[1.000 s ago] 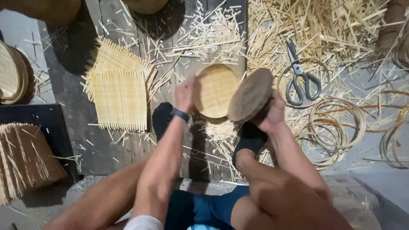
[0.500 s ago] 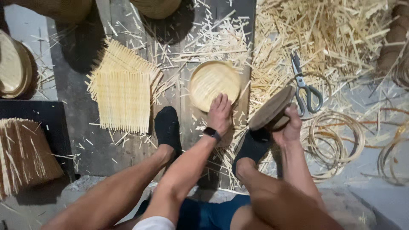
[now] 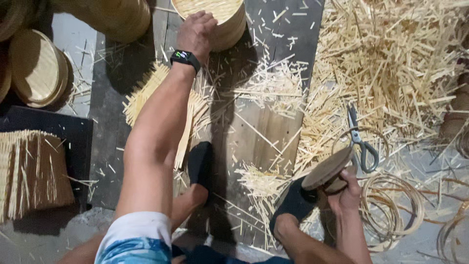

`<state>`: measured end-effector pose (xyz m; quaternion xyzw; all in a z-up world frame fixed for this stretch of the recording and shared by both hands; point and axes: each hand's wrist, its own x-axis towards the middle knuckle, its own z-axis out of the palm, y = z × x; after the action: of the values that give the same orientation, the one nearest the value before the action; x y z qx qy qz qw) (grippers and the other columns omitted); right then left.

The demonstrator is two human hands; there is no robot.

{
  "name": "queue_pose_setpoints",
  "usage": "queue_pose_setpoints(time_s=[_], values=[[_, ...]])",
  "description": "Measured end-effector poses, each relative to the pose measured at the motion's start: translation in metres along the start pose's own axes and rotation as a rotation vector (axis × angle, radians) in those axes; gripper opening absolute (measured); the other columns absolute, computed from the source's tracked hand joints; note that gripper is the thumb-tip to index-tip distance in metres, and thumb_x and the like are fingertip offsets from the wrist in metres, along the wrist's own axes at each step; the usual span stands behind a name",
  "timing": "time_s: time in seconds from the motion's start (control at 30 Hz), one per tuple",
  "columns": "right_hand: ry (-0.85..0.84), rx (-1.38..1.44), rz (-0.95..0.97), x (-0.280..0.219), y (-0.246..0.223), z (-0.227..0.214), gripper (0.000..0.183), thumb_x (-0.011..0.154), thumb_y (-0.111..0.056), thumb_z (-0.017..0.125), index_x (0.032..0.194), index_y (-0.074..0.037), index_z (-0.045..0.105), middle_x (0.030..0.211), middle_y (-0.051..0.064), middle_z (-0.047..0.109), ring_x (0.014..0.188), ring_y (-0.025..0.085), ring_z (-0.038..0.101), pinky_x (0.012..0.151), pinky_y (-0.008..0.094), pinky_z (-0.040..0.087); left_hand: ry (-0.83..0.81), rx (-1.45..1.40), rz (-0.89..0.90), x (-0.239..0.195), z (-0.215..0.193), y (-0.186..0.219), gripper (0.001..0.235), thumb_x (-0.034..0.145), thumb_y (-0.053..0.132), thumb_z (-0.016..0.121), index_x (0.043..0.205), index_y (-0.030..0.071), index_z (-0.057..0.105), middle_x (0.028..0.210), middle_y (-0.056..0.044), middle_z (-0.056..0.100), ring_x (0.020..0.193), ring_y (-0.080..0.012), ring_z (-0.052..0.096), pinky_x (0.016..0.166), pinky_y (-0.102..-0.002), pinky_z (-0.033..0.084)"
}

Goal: The person repeatedly places a circular bamboo frame over a square woven mat, trims the excess mat with shears, and stacks the finished circular bases. The process is repeated multiple times using the same tools and materials.

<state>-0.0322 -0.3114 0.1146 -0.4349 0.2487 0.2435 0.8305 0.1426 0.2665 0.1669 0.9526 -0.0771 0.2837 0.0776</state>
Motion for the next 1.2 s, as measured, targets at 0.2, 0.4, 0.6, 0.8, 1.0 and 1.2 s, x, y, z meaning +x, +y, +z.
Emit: queue_pose_setpoints(time_s=[0.2, 0.4, 0.6, 0.8, 1.0, 1.2], values=[[0.029, -0.049, -0.016, -0.004, -0.007, 0.005, 0.049, 0.091, -0.027, 0.061, 0.135, -0.008, 0.054, 0.120, 0.011, 0.064, 0.113, 0.029, 0.063, 0.100, 0.051, 0.050, -0.260, -0.141, -0.241, 0.015, 0.001, -0.015, 0.028, 0.080, -0.007, 0.058, 0.096, 0.009, 0.075, 0.102, -0.012, 0.074, 0.094, -0.0344, 0.070, 0.081, -0.041, 0.057], [-0.062, -0.041, -0.024, -0.001, -0.003, 0.019, 0.051, 0.095, -0.027, 0.060, 0.140, -0.003, 0.052, 0.126, 0.013, 0.061, 0.117, 0.028, 0.061, 0.105, 0.049, 0.049, -0.432, -0.105, -0.215, 0.004, 0.018, -0.034, 0.031, 0.091, -0.010, 0.057, 0.108, 0.009, 0.075, 0.114, -0.011, 0.074, 0.115, -0.0323, 0.067, 0.100, -0.041, 0.054], [-0.143, 0.016, 0.055, 0.013, 0.014, 0.051, 0.056, 0.101, -0.039, 0.053, 0.146, -0.007, 0.048, 0.135, 0.013, 0.061, 0.121, 0.029, 0.061, 0.102, 0.047, 0.051, -0.150, 0.173, -0.209, -0.030, 0.022, 0.035, 0.054, 0.094, 0.000, 0.063, 0.147, 0.003, 0.052, 0.158, -0.021, 0.046, 0.148, -0.0372, 0.042, 0.125, -0.050, 0.032], [-0.167, -0.163, 0.142, 0.069, 0.070, 0.076, 0.048, 0.105, -0.027, 0.056, 0.144, -0.001, 0.049, 0.137, 0.014, 0.060, 0.121, 0.027, 0.062, 0.104, 0.045, 0.053, -0.590, 0.077, -0.948, -0.180, -0.029, 0.120, 0.117, 0.064, 0.042, 0.091, 0.154, -0.005, 0.032, 0.156, -0.032, 0.033, 0.149, -0.0493, 0.026, 0.122, -0.059, 0.022], [-0.107, -0.082, 0.109, 0.066, 0.076, 0.056, 0.046, 0.102, -0.032, 0.052, 0.134, 0.001, 0.059, 0.127, 0.011, 0.070, 0.112, 0.023, 0.070, 0.096, 0.036, 0.059, -0.744, 0.207, -1.250, -0.263, -0.062, 0.087, 0.107, 0.066, 0.036, 0.088, 0.149, -0.005, 0.034, 0.157, -0.037, 0.031, 0.146, -0.0520, 0.030, 0.120, -0.051, 0.027], [0.124, -0.632, -0.113, 0.024, 0.061, 0.048, 0.047, 0.106, -0.035, 0.051, 0.131, 0.002, 0.063, 0.110, 0.013, 0.067, 0.086, 0.020, 0.065, 0.066, 0.034, 0.055, -0.209, 0.260, -1.009, -0.274, -0.094, 0.085, 0.055, 0.084, 0.006, 0.061, 0.139, -0.003, 0.058, 0.145, -0.027, 0.053, 0.138, -0.0445, 0.046, 0.115, -0.056, 0.036]])
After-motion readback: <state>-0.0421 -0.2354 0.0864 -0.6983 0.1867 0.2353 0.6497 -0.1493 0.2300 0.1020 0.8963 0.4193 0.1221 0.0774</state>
